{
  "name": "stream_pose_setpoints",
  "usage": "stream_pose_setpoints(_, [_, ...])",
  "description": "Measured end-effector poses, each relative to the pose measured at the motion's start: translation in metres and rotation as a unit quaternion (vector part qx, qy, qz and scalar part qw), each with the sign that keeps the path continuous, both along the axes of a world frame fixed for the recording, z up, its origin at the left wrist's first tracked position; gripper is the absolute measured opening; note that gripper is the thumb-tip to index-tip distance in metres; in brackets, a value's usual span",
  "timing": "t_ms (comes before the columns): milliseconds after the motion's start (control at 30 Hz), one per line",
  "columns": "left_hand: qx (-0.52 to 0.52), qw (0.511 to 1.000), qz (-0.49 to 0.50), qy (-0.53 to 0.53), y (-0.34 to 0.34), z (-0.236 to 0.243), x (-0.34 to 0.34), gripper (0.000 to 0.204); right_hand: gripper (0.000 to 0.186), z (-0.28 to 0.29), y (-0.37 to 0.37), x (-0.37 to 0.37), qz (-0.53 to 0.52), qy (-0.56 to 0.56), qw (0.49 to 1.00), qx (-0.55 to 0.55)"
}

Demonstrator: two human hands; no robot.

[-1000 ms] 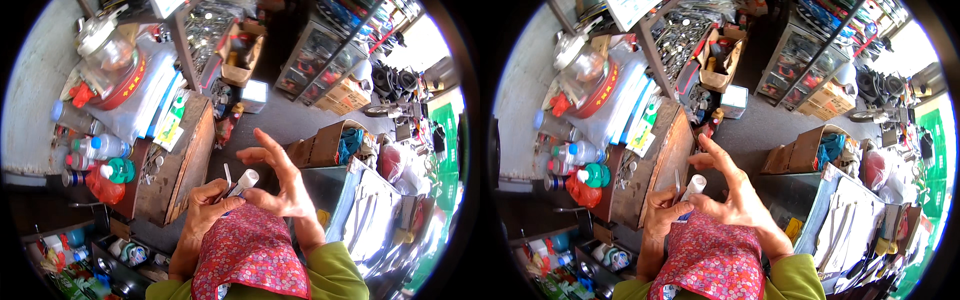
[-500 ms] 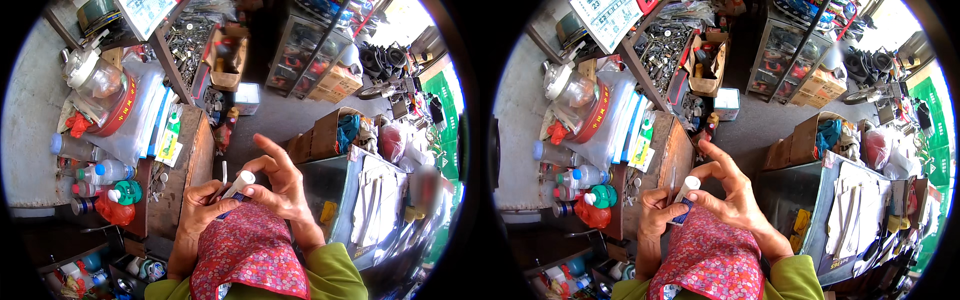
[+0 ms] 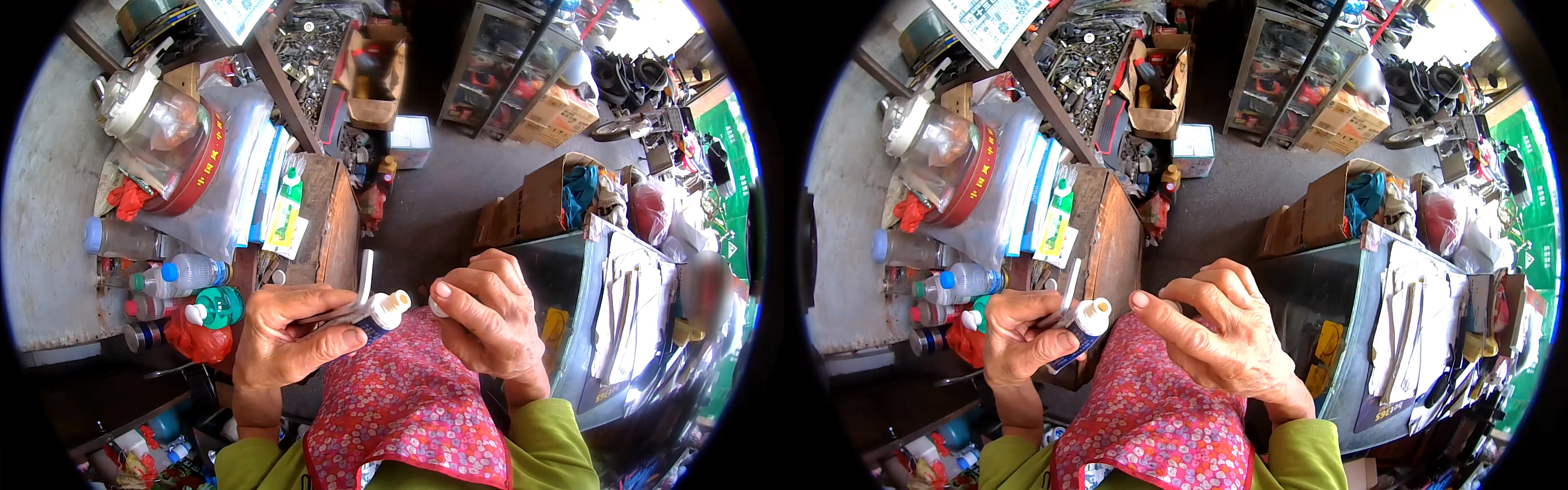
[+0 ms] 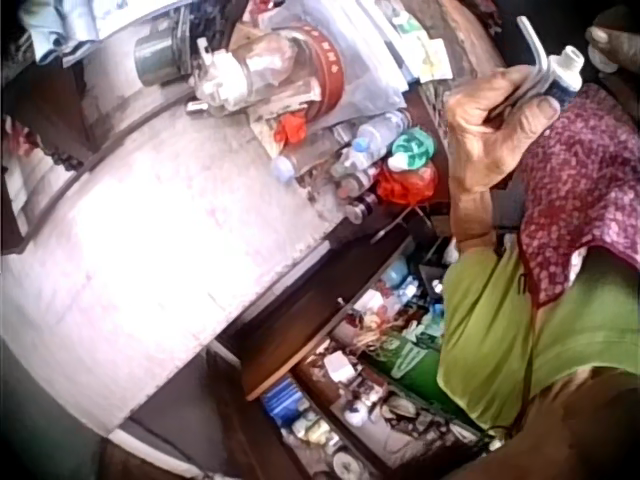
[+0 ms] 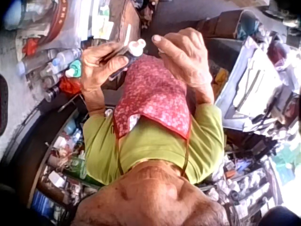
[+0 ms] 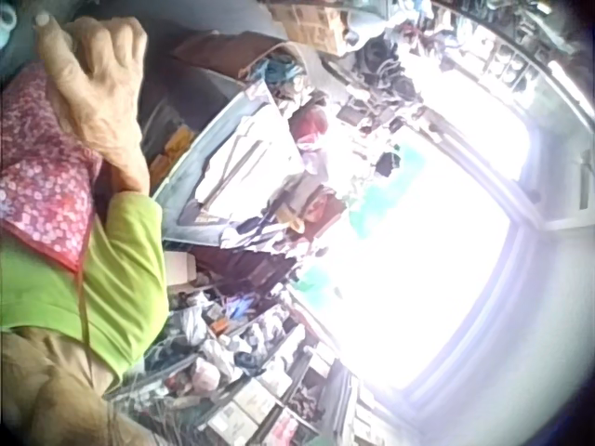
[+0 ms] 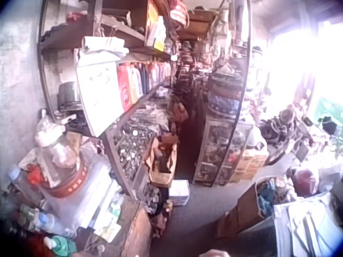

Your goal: The person applies a substance from a small tube onto a metal tool, rubs it between fingers, and then uses the tool to work on a motorcycle's frame near the engine. The person handles the tool and motorcycle parts directly.

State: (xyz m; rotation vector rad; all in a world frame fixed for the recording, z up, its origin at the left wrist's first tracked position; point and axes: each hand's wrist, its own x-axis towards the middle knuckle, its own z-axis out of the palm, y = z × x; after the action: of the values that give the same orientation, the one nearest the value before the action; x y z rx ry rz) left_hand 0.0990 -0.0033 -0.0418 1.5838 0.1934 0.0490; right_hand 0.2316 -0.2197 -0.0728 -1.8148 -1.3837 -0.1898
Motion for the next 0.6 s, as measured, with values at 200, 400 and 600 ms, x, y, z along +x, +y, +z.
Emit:
stream_pose_setpoints(200, [0.038, 0.999, -0.02, 0.01, 0.001, 0.009, 0.007, 0.028, 0.065, 0.002, -0.004, -0.002, -0.017, -0.042, 0.998, -0.045])
stream_pose_setpoints(400, [0.08, 0.996, -0.043, 0.008, -0.001, 0.012, 0.012, 0.027, 0.06, 0.003, -0.009, -0.001, -0.005, -0.063, 0.995, -0.074])
stream_pose_setpoints(600, [0.094, 0.995, -0.034, 0.018, -0.006, 0.012, 0.01, 0.025, 0.056, 0.004, -0.014, -0.001, 0.001, -0.079, 0.992, -0.097])
